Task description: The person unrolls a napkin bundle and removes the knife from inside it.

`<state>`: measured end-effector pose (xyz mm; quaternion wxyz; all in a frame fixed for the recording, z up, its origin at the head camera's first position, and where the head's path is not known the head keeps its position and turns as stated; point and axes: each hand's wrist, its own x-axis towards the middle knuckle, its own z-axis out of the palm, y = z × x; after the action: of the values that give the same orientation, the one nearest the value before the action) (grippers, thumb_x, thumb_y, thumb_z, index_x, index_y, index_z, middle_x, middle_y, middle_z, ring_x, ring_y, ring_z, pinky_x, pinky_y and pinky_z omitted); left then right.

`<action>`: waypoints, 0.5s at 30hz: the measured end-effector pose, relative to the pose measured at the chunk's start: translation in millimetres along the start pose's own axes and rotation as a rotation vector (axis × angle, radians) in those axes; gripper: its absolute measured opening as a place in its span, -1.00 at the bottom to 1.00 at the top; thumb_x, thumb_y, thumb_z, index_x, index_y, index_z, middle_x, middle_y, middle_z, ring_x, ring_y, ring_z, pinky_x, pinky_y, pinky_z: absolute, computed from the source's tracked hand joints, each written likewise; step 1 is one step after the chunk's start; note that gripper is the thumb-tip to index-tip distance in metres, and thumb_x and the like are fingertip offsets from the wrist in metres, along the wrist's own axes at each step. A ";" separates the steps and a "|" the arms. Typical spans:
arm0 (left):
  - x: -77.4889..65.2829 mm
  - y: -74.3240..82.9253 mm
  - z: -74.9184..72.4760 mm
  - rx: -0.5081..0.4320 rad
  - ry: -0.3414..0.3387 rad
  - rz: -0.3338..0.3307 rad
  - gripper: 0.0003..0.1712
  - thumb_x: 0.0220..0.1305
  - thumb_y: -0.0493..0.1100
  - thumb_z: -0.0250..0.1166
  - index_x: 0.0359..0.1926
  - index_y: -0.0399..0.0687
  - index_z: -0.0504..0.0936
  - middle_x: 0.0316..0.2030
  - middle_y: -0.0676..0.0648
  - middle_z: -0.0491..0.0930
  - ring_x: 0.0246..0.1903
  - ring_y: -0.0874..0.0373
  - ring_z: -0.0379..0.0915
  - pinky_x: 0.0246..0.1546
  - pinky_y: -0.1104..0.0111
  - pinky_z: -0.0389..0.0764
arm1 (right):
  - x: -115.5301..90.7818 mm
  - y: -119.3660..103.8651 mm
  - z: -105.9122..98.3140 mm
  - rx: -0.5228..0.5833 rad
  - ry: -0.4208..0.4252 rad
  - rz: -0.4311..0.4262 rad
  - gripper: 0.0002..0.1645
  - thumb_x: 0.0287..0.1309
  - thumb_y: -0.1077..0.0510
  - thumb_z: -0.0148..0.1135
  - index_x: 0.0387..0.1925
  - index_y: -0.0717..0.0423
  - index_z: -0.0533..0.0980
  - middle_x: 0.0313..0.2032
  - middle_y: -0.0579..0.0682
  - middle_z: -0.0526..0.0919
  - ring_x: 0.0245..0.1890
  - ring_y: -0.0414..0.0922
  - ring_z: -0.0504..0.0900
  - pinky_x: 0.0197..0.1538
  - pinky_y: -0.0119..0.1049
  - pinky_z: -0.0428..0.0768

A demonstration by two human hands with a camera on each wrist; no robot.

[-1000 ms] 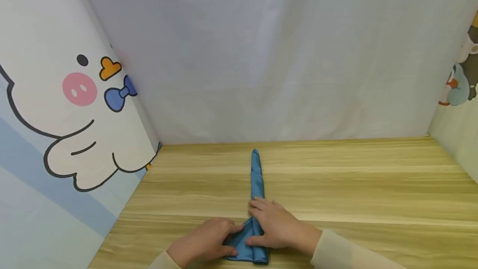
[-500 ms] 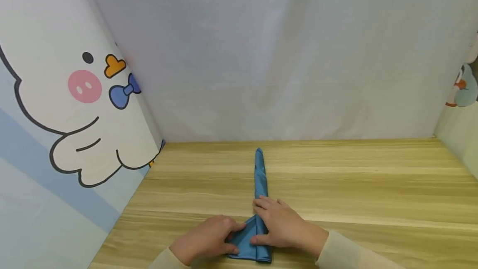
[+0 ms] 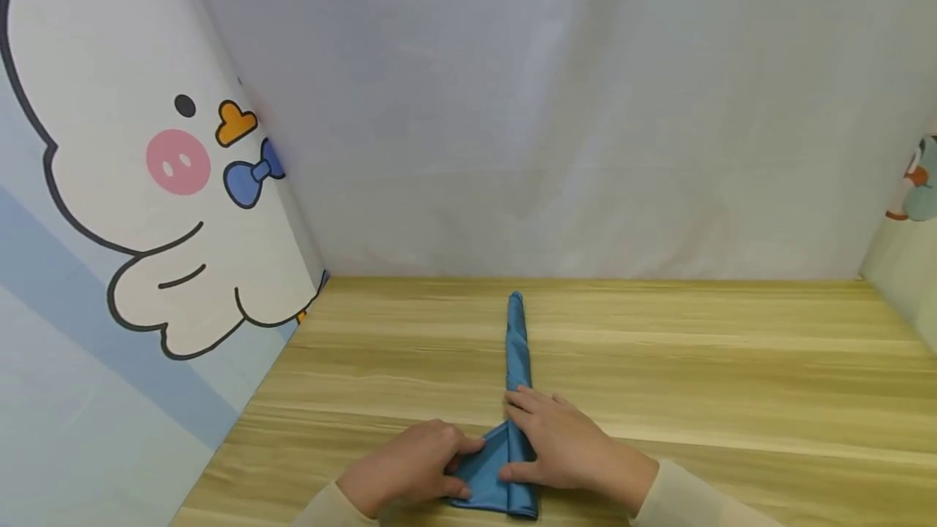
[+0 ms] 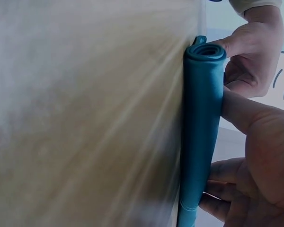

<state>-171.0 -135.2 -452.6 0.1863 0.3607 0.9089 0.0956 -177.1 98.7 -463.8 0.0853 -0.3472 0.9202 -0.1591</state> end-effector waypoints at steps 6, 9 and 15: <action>0.2 2.8 0.3 -0.008 0.006 -0.012 -0.29 0.06 0.03 0.48 0.25 -0.01 0.52 -0.62 0.24 0.37 -0.62 0.40 0.28 -0.55 0.53 0.36 | -2.3 2.4 0.5 0.005 -0.008 0.016 0.08 0.07 -0.51 0.11 0.35 0.19 0.31 0.39 0.06 0.24 0.41 0.04 0.15 0.25 0.20 0.27; 1.7 4.3 -0.8 -0.017 0.017 -0.019 -0.28 0.03 0.01 0.50 0.24 -0.03 0.53 -0.65 0.24 0.36 -0.65 0.40 0.27 -0.58 0.54 0.35 | -3.0 4.7 -0.4 0.009 -0.008 0.020 0.08 0.07 -0.51 0.11 0.35 0.19 0.31 0.40 0.05 0.24 0.41 0.04 0.15 0.25 0.21 0.28; 5.3 4.2 -0.3 -0.056 0.028 -0.047 -0.30 -0.03 0.00 0.53 0.19 -0.01 0.57 -0.70 0.24 0.38 -0.69 0.40 0.27 -0.62 0.55 0.36 | -4.0 8.4 -0.9 0.013 -0.006 0.011 0.07 0.08 -0.51 0.11 0.35 0.20 0.32 0.39 0.06 0.24 0.40 0.04 0.16 0.24 0.20 0.30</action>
<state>-172.2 -128.6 -452.5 0.1858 0.3325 0.9166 0.1217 -179.5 107.5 -465.7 0.0913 -0.3423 0.9207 -0.1636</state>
